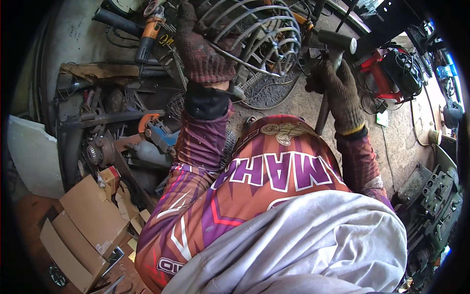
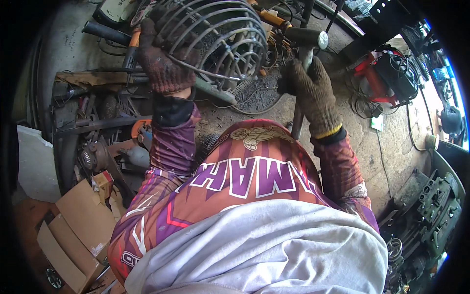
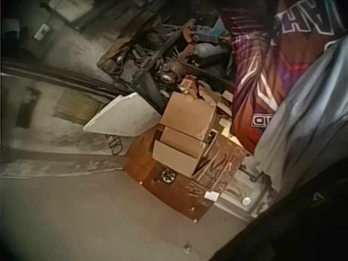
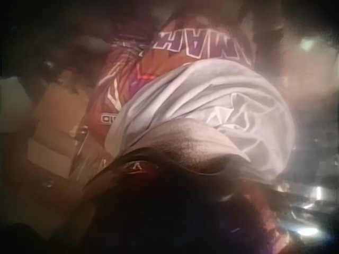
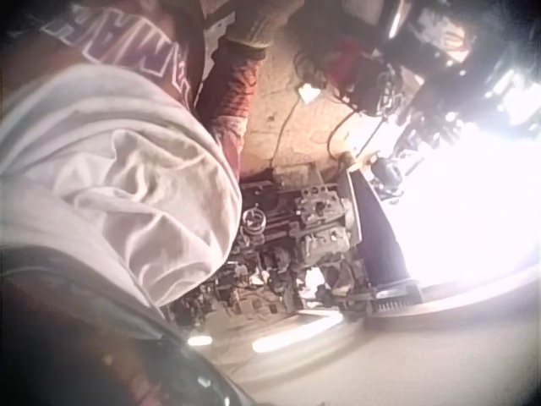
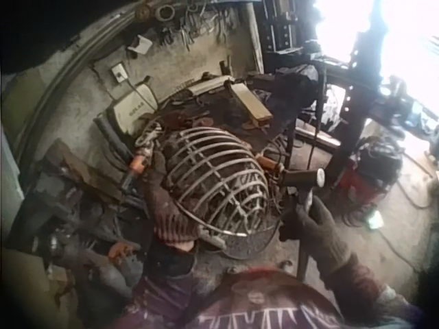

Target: The person uses a hammer to shape and adjust a metal grill structure against a workbench, then applies an angle grinder to parts of the grill.

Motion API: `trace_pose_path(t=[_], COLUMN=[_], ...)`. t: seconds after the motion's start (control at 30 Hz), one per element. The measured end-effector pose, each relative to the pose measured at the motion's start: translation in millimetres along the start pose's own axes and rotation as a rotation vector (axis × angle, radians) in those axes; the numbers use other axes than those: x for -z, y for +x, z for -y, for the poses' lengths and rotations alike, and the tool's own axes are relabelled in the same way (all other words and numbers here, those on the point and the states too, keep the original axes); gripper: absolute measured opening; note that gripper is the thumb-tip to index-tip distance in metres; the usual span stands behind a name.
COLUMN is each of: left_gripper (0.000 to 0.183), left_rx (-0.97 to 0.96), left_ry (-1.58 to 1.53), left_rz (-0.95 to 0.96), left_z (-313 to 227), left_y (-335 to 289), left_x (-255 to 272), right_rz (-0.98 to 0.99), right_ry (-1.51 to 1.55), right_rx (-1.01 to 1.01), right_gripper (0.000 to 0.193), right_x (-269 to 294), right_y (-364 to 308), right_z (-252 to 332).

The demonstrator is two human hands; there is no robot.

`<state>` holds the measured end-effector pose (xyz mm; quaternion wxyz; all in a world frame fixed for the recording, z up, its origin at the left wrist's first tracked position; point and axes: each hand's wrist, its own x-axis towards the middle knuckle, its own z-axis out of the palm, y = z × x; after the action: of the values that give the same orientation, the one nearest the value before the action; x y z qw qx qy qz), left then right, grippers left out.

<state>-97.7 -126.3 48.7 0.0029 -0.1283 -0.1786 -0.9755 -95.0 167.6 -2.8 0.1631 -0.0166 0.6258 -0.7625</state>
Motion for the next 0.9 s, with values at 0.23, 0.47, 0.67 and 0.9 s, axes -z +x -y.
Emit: trace_pose_path(t=[0.23,0.47,0.67,0.9], left_gripper=[0.038,0.039,0.039,0.04], left_rx=[0.076,0.153,0.207,0.35], left_ry=[-0.089,-0.123,-0.159,-0.235], left_rz=[0.034,0.095,0.178,0.356], left_z=[18.6,27.4,26.3,15.6], left_y=[-1.9,3.3,9.6,21.4], left_x=[13.8,16.2,15.6,17.4], right_rz=[0.043,0.059,-0.062,-0.085], right_ry=[0.157,0.102,-0.294,0.605], right_rx=[0.064,0.108,0.339,-0.1], right_gripper=[0.032,0.029,0.034,0.052], right_x=[4.9,9.0,11.5,7.2], right_y=[25.9,50.6,56.6,53.2], right_z=[-12.7,-47.4,-57.3,-33.7])
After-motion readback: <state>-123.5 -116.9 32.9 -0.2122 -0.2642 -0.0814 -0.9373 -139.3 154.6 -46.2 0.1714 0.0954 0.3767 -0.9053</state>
